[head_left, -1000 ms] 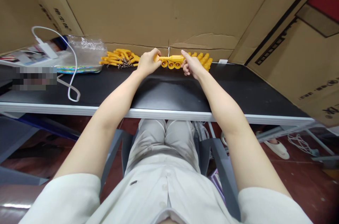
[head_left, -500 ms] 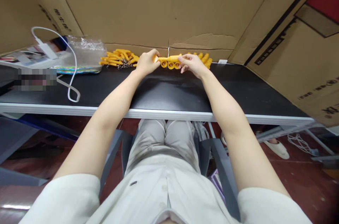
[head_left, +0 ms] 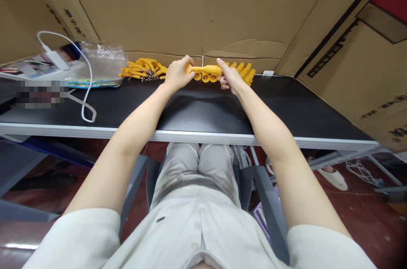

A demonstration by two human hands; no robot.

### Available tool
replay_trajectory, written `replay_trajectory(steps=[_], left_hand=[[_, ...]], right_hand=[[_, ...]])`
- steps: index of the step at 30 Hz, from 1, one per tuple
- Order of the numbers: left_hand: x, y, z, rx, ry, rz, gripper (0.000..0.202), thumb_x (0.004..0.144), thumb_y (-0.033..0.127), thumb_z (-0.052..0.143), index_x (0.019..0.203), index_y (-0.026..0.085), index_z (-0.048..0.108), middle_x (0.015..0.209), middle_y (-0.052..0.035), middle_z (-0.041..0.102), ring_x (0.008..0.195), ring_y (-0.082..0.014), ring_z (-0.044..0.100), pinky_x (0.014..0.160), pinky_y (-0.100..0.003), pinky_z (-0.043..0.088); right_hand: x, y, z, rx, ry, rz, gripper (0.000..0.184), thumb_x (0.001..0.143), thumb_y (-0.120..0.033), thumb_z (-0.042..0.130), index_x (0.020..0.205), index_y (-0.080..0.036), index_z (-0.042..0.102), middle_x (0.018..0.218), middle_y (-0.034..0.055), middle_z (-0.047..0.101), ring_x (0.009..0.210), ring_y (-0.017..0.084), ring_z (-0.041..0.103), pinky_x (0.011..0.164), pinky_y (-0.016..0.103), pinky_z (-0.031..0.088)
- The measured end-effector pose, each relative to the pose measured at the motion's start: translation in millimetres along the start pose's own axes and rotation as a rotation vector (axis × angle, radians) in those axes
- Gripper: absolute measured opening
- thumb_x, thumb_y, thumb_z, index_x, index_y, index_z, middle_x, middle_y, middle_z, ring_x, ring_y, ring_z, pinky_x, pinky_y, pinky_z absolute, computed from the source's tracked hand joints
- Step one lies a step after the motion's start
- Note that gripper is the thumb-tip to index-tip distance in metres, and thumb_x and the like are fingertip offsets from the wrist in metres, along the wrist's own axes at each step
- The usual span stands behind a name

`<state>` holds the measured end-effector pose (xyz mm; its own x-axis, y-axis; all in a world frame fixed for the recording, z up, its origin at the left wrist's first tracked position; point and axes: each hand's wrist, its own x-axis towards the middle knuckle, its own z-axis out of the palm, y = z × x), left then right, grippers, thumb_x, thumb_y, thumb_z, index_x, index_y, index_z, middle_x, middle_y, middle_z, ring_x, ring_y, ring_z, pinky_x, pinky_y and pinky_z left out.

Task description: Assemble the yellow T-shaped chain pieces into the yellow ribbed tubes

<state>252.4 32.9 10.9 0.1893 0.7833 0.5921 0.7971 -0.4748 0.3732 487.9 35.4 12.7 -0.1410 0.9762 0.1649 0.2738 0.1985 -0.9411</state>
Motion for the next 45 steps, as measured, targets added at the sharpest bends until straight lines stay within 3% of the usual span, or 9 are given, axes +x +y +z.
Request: replay_trajectory(steps=[3,5,9,12,21,30,35,45], left_hand=[[1.1,-0.5,0.4,-0.013,0.013,-0.011,0.032,0.089,0.025,0.065,0.12,0.025,0.073,0.113,-0.009,0.081,0.113,-0.0325,0.074,0.102,-0.04,0.054],[2.6,-3.3,1.7,-0.021,0.027,-0.015,0.032,0.088,0.026,0.067,0.119,0.025,0.073,0.111,-0.0086,0.081,0.112,-0.0323,0.074,0.101,-0.04,0.054],[5.2,-10.5,4.2,-0.023,0.041,-0.017,0.028,0.087,0.027,0.068,0.114,0.024,0.074,0.108,-0.0089,0.081,0.108,-0.0308,0.075,0.099,-0.038,0.055],[6.1,-13.6,6.0,-0.019,0.046,-0.006,0.025,0.087,0.026,0.068,0.111,0.023,0.074,0.108,-0.0088,0.081,0.106,-0.03,0.075,0.097,-0.037,0.055],[6.1,-14.7,7.8,0.012,0.046,0.019,0.027,0.086,0.026,0.069,0.113,0.025,0.072,0.108,-0.0082,0.081,0.106,-0.0308,0.075,0.097,-0.037,0.055],[3.9,-12.0,7.7,0.009,0.032,0.028,0.03,0.086,0.034,0.071,0.115,0.024,0.072,0.109,-0.0098,0.082,0.107,-0.0319,0.075,0.097,-0.039,0.056],[3.8,-9.9,7.5,0.02,0.034,0.032,0.032,0.086,0.034,0.071,0.116,0.023,0.072,0.108,-0.0099,0.081,0.108,-0.0325,0.075,0.099,-0.04,0.056],[3.8,-6.6,8.7,0.037,0.063,0.043,0.036,0.085,0.03,0.07,0.121,0.025,0.071,0.107,-0.0093,0.079,0.111,-0.0335,0.074,0.101,-0.042,0.055]], right_hand=[[-2.2,-3.0,-2.4,-0.029,0.055,0.07,0.081,0.088,-0.103,0.043,0.074,-0.025,0.058,0.057,0.0017,0.052,0.046,0.011,0.042,0.054,0.033,0.053],[-5.4,-6.5,-4.6,-0.03,0.015,0.098,0.08,0.089,-0.102,0.045,0.076,-0.024,0.059,0.061,0.0028,0.058,0.047,0.012,0.048,0.055,0.033,0.053],[-11.1,-10.4,-8.5,0.059,-0.046,-0.02,0.061,0.084,-0.079,0.083,0.106,-0.024,0.066,0.087,0.0022,0.076,0.063,0.014,0.069,0.061,0.026,0.057],[-10.1,-8.6,-9.2,0.092,-0.037,-0.102,0.058,0.079,-0.065,0.094,0.108,-0.023,0.067,0.089,0.0006,0.077,0.065,0.012,0.071,0.06,0.022,0.056],[-1.9,-5.2,-6.5,0.048,0.035,-0.083,0.068,0.078,-0.087,0.08,0.077,-0.022,0.058,0.065,0.0017,0.068,0.053,0.013,0.066,0.052,0.025,0.052],[-6.7,-13.2,-0.8,0.031,0.089,-0.079,0.076,0.072,-0.096,0.076,0.078,-0.021,0.064,0.056,0.0007,0.062,0.049,0.015,0.062,0.05,0.028,0.05],[-2.1,-9.0,0.3,0.047,0.1,-0.069,0.079,0.075,-0.098,0.072,0.082,-0.02,0.069,0.055,0.0013,0.06,0.05,0.016,0.061,0.049,0.03,0.053],[4.2,-4.5,1.4,0.086,0.16,0.001,0.077,0.079,-0.1,0.065,0.091,-0.023,0.069,0.075,0.0083,0.07,0.06,0.019,0.063,0.053,0.035,0.058]])
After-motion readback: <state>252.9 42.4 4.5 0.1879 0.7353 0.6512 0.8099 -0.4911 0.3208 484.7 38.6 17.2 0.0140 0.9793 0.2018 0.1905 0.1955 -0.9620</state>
